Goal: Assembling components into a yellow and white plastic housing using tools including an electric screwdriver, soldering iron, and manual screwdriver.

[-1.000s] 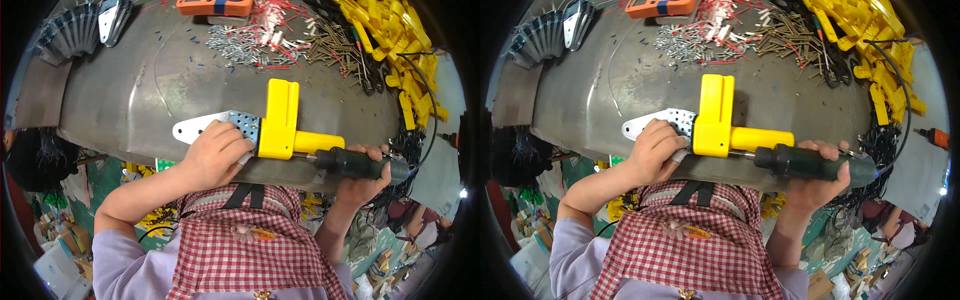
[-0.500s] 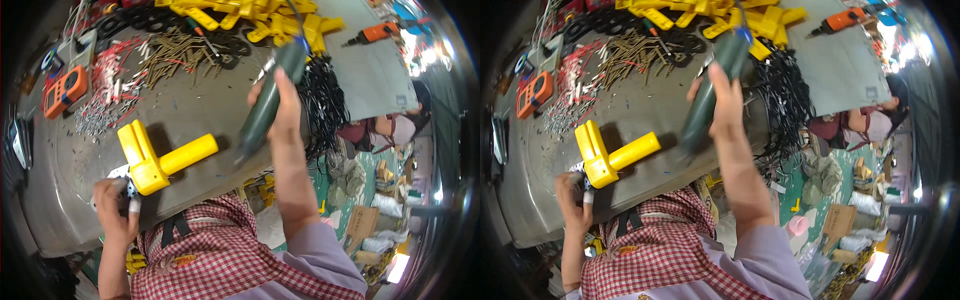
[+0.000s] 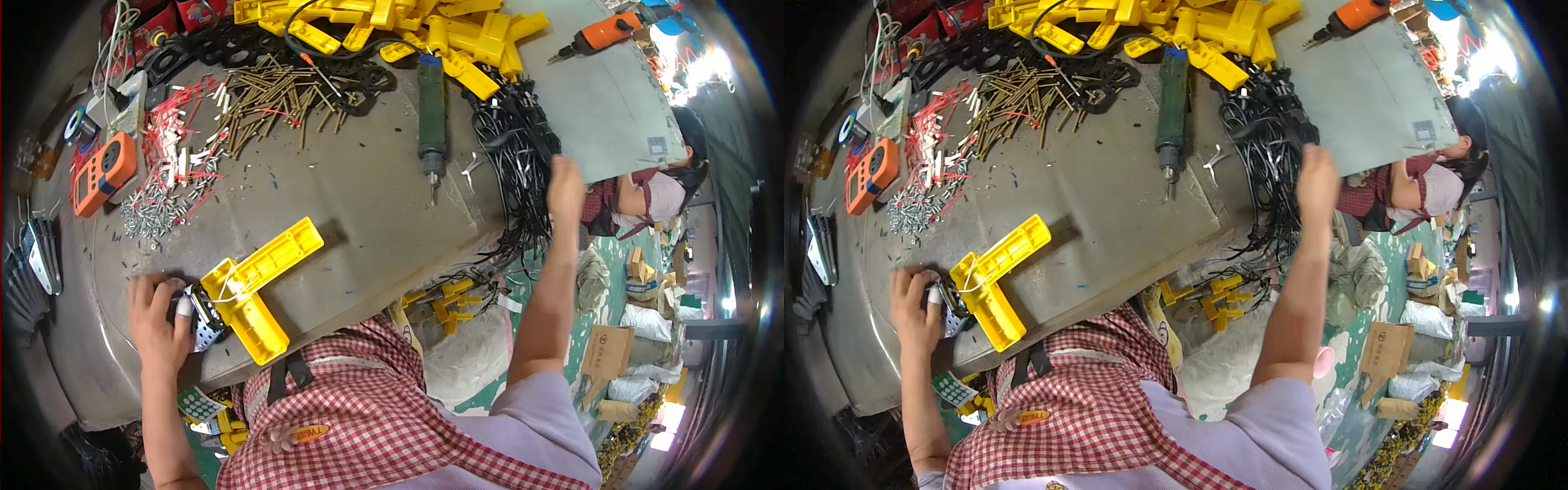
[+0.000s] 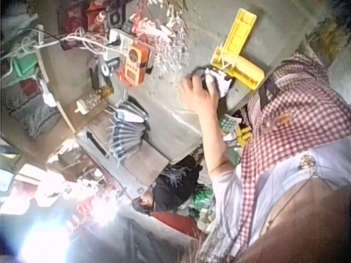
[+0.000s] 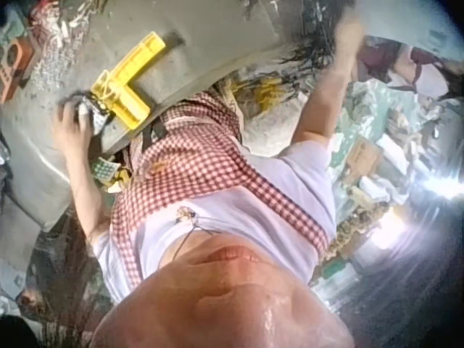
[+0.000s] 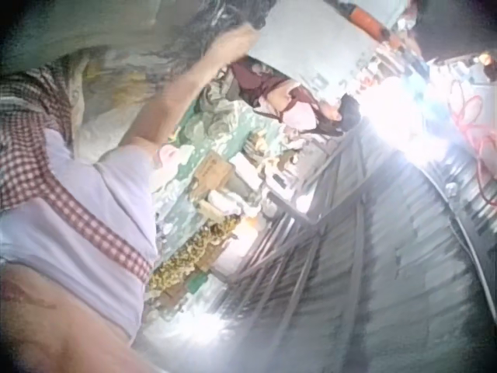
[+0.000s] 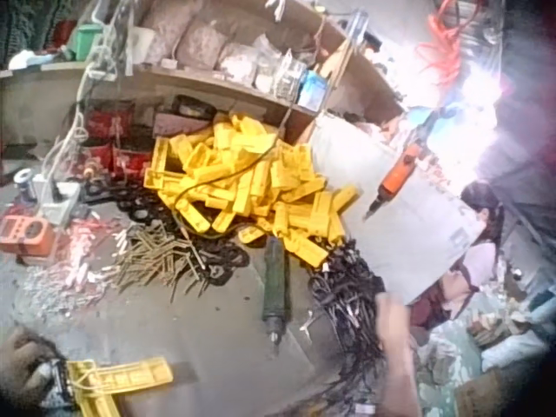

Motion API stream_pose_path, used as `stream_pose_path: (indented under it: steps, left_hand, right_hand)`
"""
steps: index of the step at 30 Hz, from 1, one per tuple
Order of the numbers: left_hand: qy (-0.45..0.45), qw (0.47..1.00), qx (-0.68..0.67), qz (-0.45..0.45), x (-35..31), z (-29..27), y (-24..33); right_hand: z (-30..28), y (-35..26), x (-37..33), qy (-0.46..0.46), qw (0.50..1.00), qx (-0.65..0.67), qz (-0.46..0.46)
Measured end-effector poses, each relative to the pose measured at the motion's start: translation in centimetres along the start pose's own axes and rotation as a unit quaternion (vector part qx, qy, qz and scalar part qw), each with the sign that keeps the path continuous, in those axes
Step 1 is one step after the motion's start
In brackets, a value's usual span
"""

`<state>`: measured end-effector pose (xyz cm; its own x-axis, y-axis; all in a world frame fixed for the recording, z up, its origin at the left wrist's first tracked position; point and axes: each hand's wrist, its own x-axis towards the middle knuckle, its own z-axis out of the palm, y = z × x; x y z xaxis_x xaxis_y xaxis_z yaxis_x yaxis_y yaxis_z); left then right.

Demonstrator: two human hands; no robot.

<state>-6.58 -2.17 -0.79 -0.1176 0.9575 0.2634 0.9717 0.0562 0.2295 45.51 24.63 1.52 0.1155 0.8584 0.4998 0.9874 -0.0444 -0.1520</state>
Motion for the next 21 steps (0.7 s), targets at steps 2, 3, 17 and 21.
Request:
stream_pose_path:
  steps: [2,3,17,21]
  left_hand:
    - [0.093,0.988,0.115,0.043,0.8,-1.2,0.5]
    - [0.088,0.996,-0.008,0.023,1.0,-2.1,1.7]
    - [-0.113,0.918,-0.365,0.110,5.3,-0.4,10.2]
    - [0.080,0.936,-0.334,0.075,9.3,1.6,7.7]
  right_hand:
    - [-5.5,-5.4,0.9,-0.060,0.983,0.115,0.133]
    - [-7.1,-7.5,0.6,-0.105,0.964,0.224,0.094]
    - [1.0,-15.3,0.7,0.092,0.964,-0.050,-0.246]
    - [-2.0,-28.0,-8.9,-0.380,0.779,0.419,-0.270]
